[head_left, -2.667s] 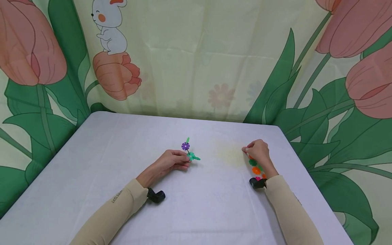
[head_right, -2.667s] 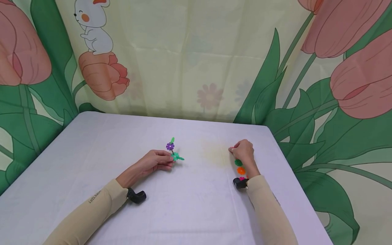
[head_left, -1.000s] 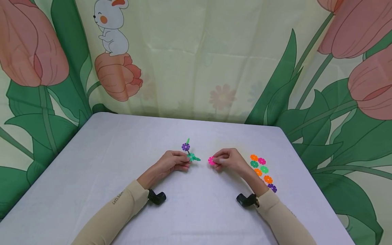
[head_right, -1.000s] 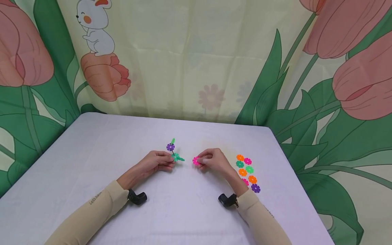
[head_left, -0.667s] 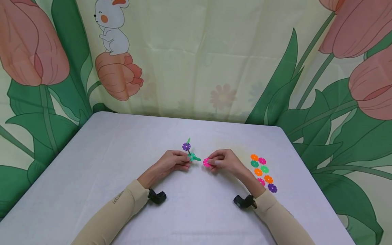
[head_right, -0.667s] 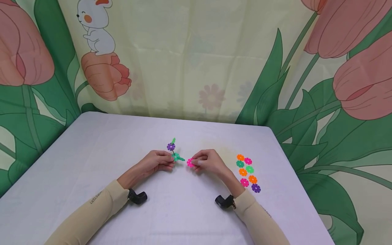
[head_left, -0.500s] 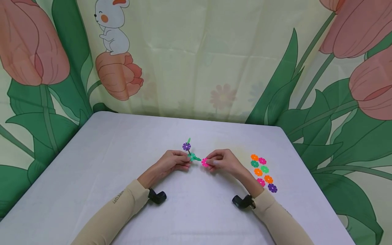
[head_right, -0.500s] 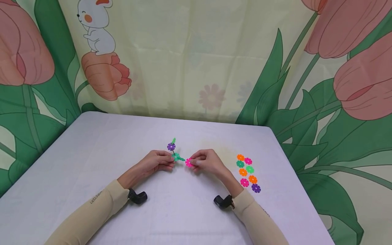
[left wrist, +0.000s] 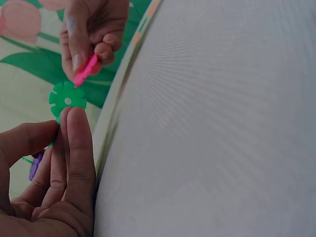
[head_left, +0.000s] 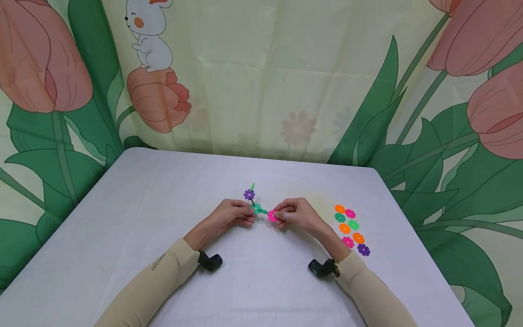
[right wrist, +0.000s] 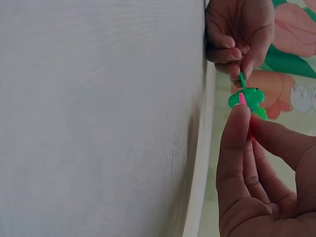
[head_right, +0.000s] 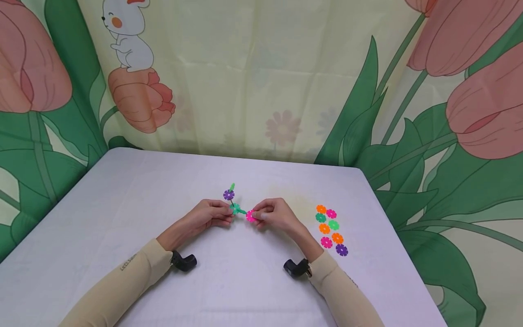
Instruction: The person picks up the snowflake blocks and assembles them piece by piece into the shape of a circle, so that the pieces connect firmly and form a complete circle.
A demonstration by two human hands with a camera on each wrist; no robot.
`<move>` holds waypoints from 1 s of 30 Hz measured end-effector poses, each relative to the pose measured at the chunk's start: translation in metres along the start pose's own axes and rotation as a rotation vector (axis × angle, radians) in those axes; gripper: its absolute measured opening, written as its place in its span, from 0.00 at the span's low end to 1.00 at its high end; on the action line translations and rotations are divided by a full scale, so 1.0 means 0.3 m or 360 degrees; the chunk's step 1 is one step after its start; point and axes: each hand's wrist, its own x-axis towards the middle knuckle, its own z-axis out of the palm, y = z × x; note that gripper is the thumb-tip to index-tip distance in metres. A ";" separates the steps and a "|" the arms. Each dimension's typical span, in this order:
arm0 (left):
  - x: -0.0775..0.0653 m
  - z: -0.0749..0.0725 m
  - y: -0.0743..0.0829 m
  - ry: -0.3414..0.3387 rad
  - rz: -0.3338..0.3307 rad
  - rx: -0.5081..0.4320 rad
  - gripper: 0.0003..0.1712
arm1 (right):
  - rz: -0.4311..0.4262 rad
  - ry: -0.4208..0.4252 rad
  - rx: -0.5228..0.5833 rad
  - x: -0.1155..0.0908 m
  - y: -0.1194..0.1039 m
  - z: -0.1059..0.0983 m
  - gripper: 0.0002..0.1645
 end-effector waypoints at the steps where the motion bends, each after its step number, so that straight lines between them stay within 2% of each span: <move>1: 0.002 0.000 -0.001 -0.0004 0.0004 0.0001 0.11 | -0.0003 -0.0005 -0.0004 0.001 0.001 0.000 0.14; 11: -0.001 0.006 0.005 0.0013 -0.0017 0.0021 0.13 | 0.0005 0.0000 0.0012 0.010 0.002 0.012 0.14; 30: 0.003 0.011 0.004 0.0021 -0.0003 0.0025 0.09 | 0.0023 0.0037 0.0002 0.018 0.003 0.025 0.12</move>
